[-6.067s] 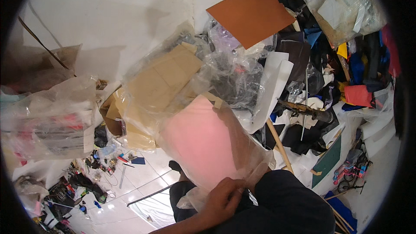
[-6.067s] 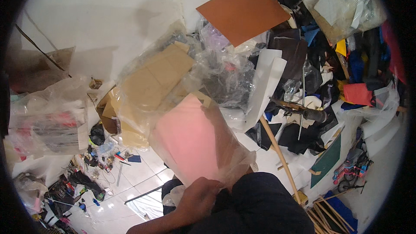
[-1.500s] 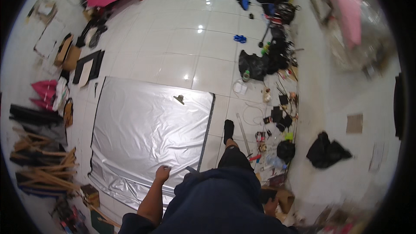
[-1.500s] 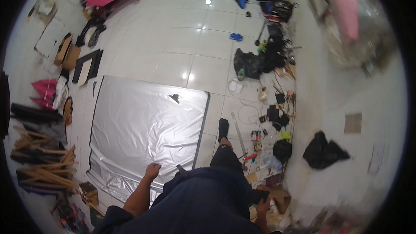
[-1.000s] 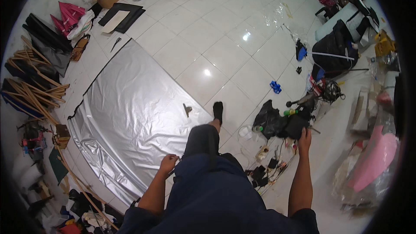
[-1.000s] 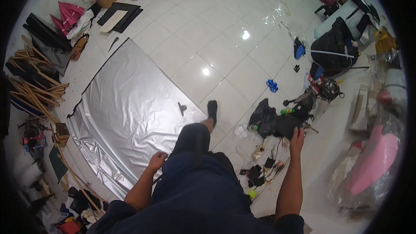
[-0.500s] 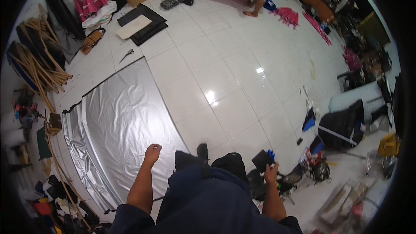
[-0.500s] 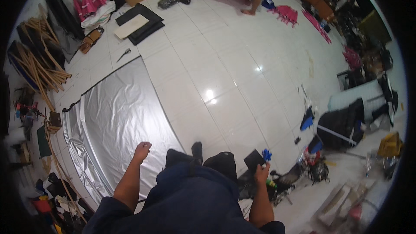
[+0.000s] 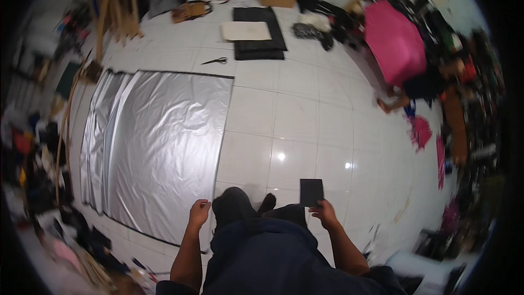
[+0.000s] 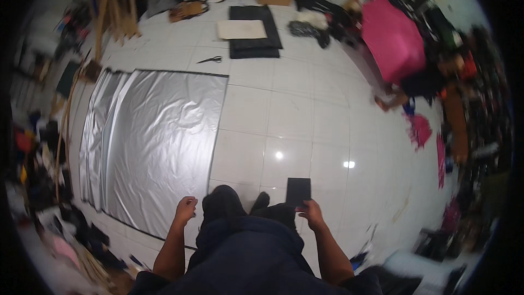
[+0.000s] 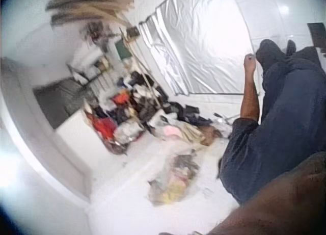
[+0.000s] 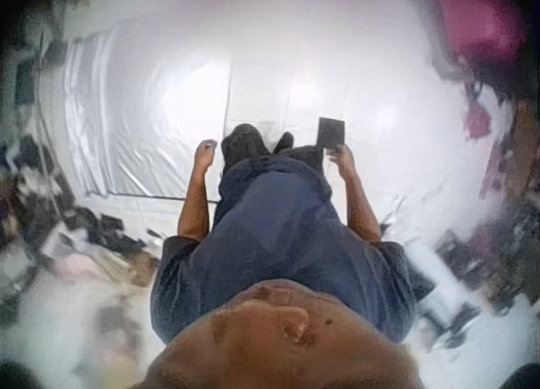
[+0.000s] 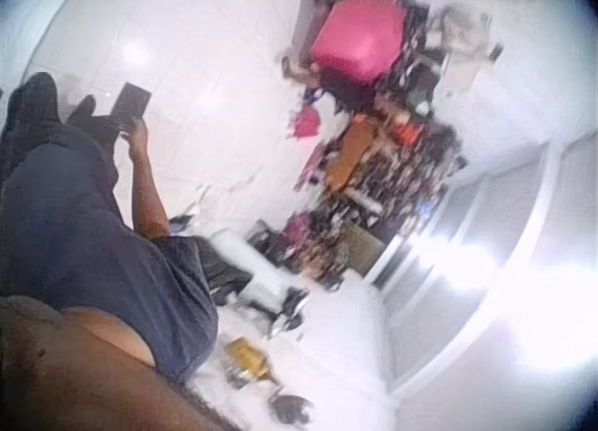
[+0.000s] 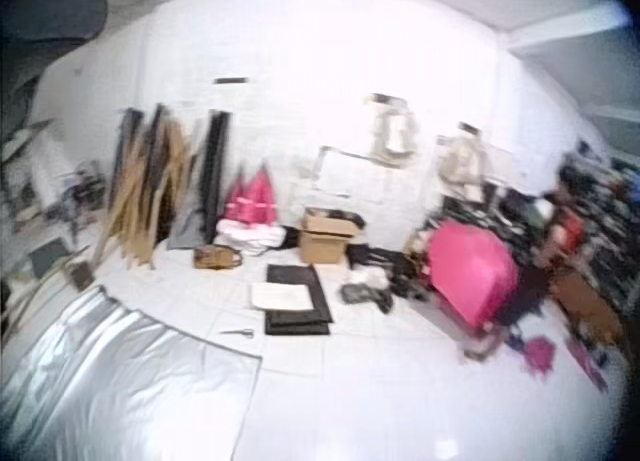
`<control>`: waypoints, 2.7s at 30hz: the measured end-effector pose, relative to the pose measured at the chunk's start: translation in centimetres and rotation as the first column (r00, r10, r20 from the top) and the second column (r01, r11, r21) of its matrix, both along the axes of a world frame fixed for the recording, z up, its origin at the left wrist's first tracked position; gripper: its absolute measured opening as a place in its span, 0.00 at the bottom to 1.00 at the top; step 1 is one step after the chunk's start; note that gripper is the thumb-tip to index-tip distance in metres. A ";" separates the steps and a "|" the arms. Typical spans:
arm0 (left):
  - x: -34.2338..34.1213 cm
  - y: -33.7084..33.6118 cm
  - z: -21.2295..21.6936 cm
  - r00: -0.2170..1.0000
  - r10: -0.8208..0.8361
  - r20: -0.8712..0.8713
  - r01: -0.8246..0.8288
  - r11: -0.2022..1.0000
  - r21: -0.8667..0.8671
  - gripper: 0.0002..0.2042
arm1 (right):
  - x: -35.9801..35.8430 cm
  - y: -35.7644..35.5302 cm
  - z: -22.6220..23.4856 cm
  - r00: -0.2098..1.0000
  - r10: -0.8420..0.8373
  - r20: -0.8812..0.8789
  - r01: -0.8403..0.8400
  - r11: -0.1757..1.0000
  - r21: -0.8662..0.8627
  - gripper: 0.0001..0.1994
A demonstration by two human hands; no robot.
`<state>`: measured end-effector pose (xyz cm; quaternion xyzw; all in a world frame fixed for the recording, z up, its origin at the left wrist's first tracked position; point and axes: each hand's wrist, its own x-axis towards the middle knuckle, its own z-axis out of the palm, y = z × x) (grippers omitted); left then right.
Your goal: The person cuts a strip of black fabric using shears and then aligns the strip along the edge of a large silver sheet on the floor.
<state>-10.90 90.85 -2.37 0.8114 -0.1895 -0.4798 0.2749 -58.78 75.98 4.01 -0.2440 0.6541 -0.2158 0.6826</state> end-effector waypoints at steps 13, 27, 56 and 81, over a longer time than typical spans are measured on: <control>-7.6 -10.7 4.3 0.957 -0.244 0.155 0.255 0.966 -0.053 0.17 | 27.1 -21.4 1.2 -0.249 0.848 -0.467 -0.968 -0.200 0.152 0.26; -18.9 -14.4 -21.1 0.692 0.135 -0.709 -0.138 0.989 0.053 0.17 | 36.6 -37.0 -13.7 -0.635 0.687 -0.353 -0.441 -0.698 -0.565 0.19; 3.5 22.0 -63.8 0.397 0.709 0.583 -0.908 0.396 0.137 0.26 | 55.3 -54.1 -66.3 -0.227 0.822 -0.523 -0.935 -0.334 -0.119 0.19; 7.5 -14.8 -51.9 0.427 0.773 -0.469 -0.903 0.389 -0.182 0.17 | 53.5 -36.1 -57.2 -0.680 0.422 -0.599 -0.365 -0.904 -0.223 0.33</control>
